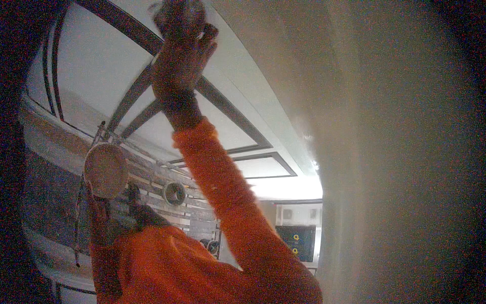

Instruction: The person stands on scaffolding and applies plaster to a ceiling using a trowel and a hawk. They repeatedly scoop plaster from a bucket, transfer it to the hawk, and smooth it onto the ceiling surface.

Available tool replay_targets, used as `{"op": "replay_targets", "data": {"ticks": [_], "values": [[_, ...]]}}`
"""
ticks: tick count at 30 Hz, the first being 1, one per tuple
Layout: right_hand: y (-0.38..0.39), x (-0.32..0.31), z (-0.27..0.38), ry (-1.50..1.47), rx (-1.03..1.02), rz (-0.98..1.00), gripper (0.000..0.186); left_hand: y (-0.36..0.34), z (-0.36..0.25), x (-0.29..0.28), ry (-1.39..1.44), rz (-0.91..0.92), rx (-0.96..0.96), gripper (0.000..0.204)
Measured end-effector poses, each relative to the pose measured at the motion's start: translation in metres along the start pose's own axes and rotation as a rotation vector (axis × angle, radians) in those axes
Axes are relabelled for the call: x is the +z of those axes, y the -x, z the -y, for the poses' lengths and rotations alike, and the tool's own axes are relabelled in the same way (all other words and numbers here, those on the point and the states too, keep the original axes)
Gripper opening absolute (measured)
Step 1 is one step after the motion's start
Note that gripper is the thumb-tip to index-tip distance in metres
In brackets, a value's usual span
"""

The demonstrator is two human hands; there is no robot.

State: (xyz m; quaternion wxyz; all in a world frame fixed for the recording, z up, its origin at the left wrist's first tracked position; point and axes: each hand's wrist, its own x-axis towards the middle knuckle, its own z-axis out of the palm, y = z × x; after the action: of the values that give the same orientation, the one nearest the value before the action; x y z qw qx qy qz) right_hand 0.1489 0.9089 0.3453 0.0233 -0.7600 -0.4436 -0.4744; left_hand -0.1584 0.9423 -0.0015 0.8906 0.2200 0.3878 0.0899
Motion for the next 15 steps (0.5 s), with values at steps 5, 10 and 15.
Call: {"op": "replay_targets", "data": {"ticks": [5, 10, 15], "values": [[0.045, -0.034, -0.049, 0.012, -0.128, 0.178, 0.087, 0.021, -0.048, 0.058, 0.062, -0.109, -0.137, 0.081], [0.071, -0.032, -0.112, 0.420, -0.048, 0.251, 0.085, -0.010, 0.001, 0.010, 0.019, 0.100, 0.029, 0.080], [0.107, -0.022, -0.109, 0.325, 0.008, 0.382, 0.078, -0.007, -0.005, 0.015, 0.032, 0.130, 0.010, 0.079]]}}
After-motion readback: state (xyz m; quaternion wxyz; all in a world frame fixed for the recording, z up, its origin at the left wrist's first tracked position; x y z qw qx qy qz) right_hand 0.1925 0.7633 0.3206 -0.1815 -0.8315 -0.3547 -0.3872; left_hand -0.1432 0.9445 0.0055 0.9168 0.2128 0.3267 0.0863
